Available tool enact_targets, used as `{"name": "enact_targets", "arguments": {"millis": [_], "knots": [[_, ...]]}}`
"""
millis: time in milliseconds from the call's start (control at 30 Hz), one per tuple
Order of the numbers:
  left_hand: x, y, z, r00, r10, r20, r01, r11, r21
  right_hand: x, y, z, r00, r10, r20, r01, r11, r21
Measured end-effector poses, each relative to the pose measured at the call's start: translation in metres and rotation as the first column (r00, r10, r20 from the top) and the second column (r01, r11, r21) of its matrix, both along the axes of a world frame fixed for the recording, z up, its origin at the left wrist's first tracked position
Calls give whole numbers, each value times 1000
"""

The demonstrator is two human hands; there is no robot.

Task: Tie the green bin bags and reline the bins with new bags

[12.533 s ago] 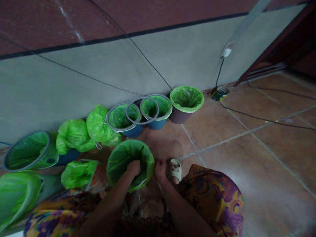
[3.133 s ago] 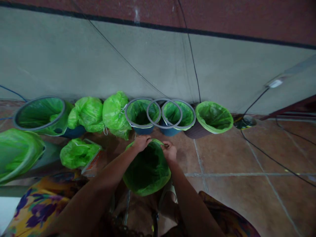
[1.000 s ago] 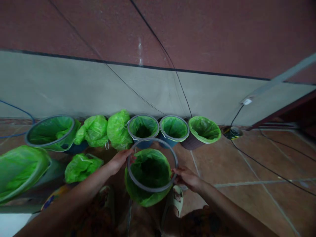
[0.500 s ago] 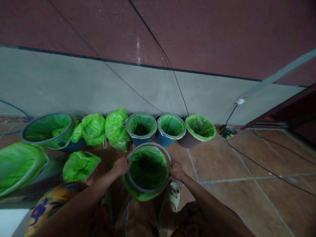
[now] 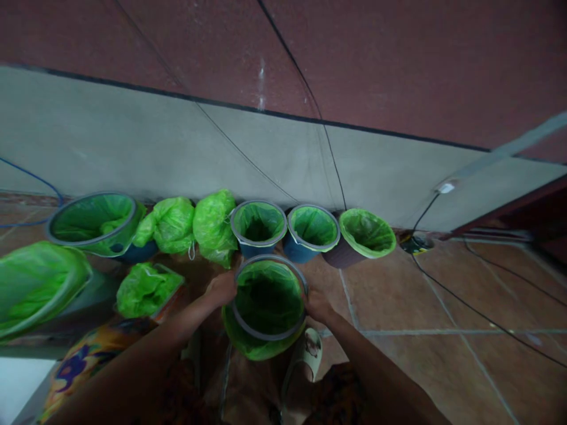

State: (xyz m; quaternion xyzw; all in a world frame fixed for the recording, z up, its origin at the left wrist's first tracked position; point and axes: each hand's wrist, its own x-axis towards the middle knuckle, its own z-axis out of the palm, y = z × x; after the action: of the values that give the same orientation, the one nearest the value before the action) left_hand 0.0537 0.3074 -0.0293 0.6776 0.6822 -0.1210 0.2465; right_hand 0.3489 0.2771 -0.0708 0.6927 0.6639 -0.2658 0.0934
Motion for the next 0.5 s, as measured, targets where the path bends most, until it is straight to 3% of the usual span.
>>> {"name": "enact_targets", "arguments": {"millis": [233,500], "knots": [[-8,-6,0,1000,13,2,-13,997,-72,-7,-6,0,995,73,69,-69,996,-64],[-6,-13,3,998,-55,5,56,995,-79,-10,-13,2,995,28,91,-21,998,-67]]}}
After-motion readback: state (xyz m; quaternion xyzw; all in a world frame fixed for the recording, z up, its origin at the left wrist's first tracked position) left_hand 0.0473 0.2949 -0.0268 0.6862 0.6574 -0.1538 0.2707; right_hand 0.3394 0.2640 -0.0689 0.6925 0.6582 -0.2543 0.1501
